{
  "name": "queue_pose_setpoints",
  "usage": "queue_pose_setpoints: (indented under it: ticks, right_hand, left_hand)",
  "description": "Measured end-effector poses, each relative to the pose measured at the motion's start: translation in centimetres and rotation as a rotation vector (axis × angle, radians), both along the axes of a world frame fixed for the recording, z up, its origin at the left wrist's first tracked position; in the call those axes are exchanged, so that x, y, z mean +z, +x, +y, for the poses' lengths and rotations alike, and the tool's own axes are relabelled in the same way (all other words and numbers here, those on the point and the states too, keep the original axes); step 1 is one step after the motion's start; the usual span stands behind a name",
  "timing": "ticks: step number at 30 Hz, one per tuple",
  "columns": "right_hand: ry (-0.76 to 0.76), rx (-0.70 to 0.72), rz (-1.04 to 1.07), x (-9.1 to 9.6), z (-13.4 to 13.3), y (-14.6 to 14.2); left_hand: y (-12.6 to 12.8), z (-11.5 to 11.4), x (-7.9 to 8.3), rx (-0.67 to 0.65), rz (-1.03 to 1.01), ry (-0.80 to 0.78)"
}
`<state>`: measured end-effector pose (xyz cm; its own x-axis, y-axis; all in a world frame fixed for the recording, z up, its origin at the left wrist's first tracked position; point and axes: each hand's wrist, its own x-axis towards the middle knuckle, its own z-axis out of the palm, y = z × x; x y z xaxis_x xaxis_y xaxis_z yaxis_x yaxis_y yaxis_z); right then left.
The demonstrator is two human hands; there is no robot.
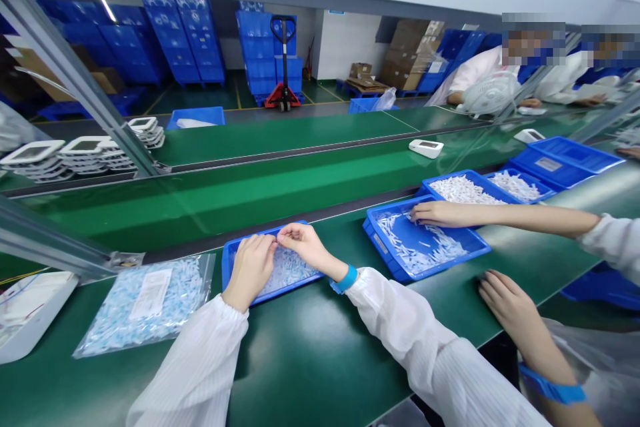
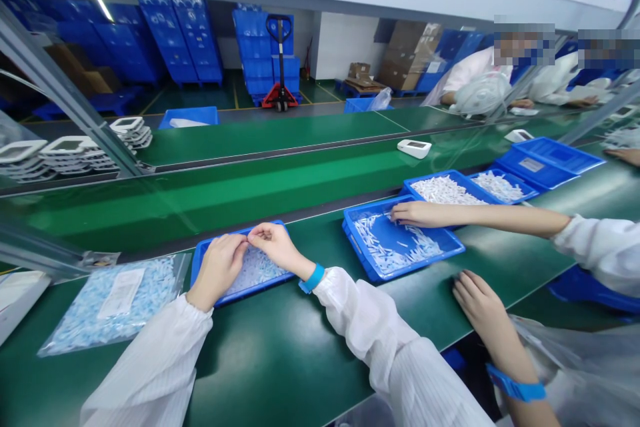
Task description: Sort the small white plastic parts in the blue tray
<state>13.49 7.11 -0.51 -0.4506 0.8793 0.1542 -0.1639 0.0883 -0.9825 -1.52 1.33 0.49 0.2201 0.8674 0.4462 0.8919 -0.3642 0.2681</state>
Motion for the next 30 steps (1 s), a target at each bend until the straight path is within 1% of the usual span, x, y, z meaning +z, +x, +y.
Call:
queue_pose_setpoints:
  ticks: [5,10,13,16,22,30]
  right_hand:
    - [0.009,0.062,-0.029,0.26,-0.16,0.05]
    - [0.029,-0.008,-0.012,0.3,-0.18,0.01]
    - [0.029,-0.001,-0.019,0.29,-0.16,-0.01]
    - [0.02,-0.002,-0.019,0.31,-0.17,0.01]
    - [0.021,0.014,-0.033,0.17,-0.23,0.07]
    - [0.015,0.028,-0.044,0.16,-0.22,0.07]
  left_hand:
    - [-0.04,-0.01,0.12,0.017,-0.046,0.058]
    - [-0.27,0.13,-0.29,-0.005,-0.07,0.069]
    - [-0.39,0.21,-0.55,-0.015,-0.107,0.079]
    - [-0.41,0.19,-0.58,0.002,-0.149,0.096]
    - [-0.3,-0.01,-0.17,0.056,-0.129,0.089]
    - [-0.32,-0.15,0.01,0.03,-0.109,0.087]
